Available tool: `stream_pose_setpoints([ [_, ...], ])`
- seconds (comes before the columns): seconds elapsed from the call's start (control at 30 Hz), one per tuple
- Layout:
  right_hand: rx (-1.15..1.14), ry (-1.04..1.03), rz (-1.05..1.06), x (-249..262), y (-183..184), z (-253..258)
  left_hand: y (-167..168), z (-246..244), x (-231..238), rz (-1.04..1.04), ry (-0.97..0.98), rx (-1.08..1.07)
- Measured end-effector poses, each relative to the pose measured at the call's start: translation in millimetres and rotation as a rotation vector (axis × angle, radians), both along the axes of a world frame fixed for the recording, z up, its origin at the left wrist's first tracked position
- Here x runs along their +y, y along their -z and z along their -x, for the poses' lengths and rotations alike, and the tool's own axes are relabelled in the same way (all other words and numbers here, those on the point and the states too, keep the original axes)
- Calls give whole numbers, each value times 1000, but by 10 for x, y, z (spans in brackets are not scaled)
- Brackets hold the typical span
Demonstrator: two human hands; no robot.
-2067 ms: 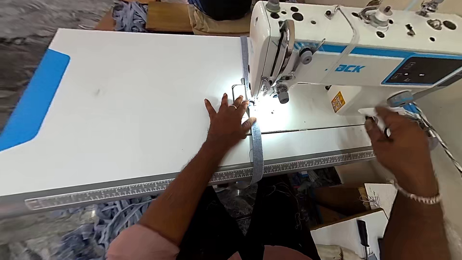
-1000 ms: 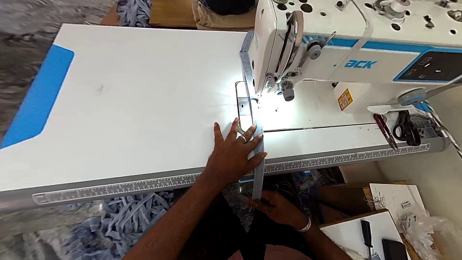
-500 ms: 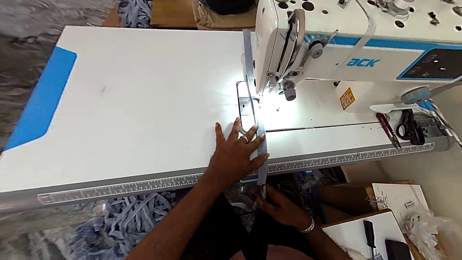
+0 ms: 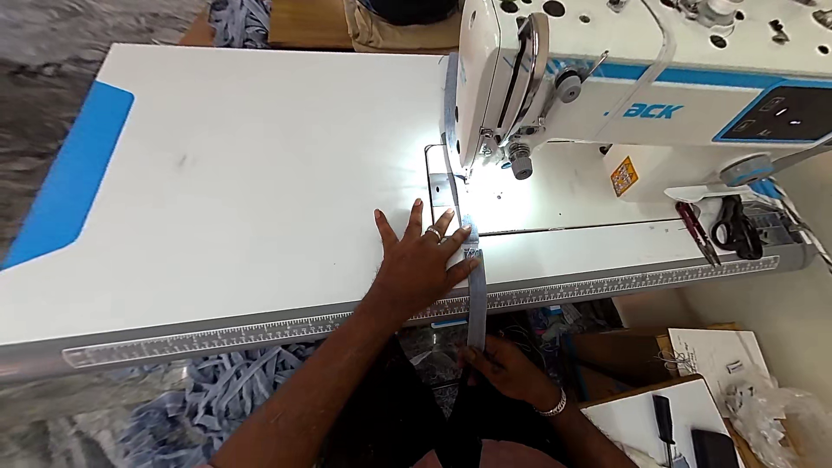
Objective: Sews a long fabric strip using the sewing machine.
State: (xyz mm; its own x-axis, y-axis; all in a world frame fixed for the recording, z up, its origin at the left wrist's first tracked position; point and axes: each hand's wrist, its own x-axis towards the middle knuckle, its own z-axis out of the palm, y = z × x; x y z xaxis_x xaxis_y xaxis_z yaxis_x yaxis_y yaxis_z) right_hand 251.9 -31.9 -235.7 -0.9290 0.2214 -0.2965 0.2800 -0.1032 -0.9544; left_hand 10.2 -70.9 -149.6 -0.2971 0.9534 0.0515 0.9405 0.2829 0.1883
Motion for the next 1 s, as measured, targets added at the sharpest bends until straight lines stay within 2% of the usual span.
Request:
stream_pose_setpoints([
  [0.2, -68, -47, -120, 61, -66, 27, 11, 243, 322, 5, -87, 32],
  [0.27, -159, -157, -313, 214, -193, -17, -8, 296, 427, 24, -121, 15],
  [0.37, -296, -243, -652, 625, -690, -153, -51, 358, 541, 19, -151, 5],
  [0.43, -362, -105, -759, 976, -1161, -322, -57, 368, 582, 7, -154, 1],
  [0.53, -297, 395, -1070, 1431, -1696, -548, -51, 369, 588, -7, -174, -17],
  [0.57, -312, 548, -1196, 1581, -1738, -584, -48, 366, 590, -3, -180, -23],
  [0.6, -383, 617, -1294, 1732, -1720, -599, -46, 365, 595, -3, -183, -30],
  [0.63, -489, 595, -1351, 1873, -1645, -591, -46, 370, 607, -5, -188, -34],
  [0.7, -707, 407, -1365, 2058, -1410, -552, -73, 380, 626, 15, -205, -45],
  [0.77, -785, 335, -1332, 2085, -1454, -548, -110, 384, 648, 25, -210, -55],
  [0.83, -624, 467, -1361, 2003, -1668, -623, -103, 395, 641, 17, -213, -59],
  [0.9, -449, 559, -1288, 1784, -1746, -686, -53, 398, 629, -14, -212, -44],
  [0.97, -286, 417, -1097, 1437, -1617, -678, -29, 370, 617, -74, -179, -22],
  [1.0, -256, 248, -930, 1248, -1495, -644, -24, 344, 591, -111, -138, -5],
])
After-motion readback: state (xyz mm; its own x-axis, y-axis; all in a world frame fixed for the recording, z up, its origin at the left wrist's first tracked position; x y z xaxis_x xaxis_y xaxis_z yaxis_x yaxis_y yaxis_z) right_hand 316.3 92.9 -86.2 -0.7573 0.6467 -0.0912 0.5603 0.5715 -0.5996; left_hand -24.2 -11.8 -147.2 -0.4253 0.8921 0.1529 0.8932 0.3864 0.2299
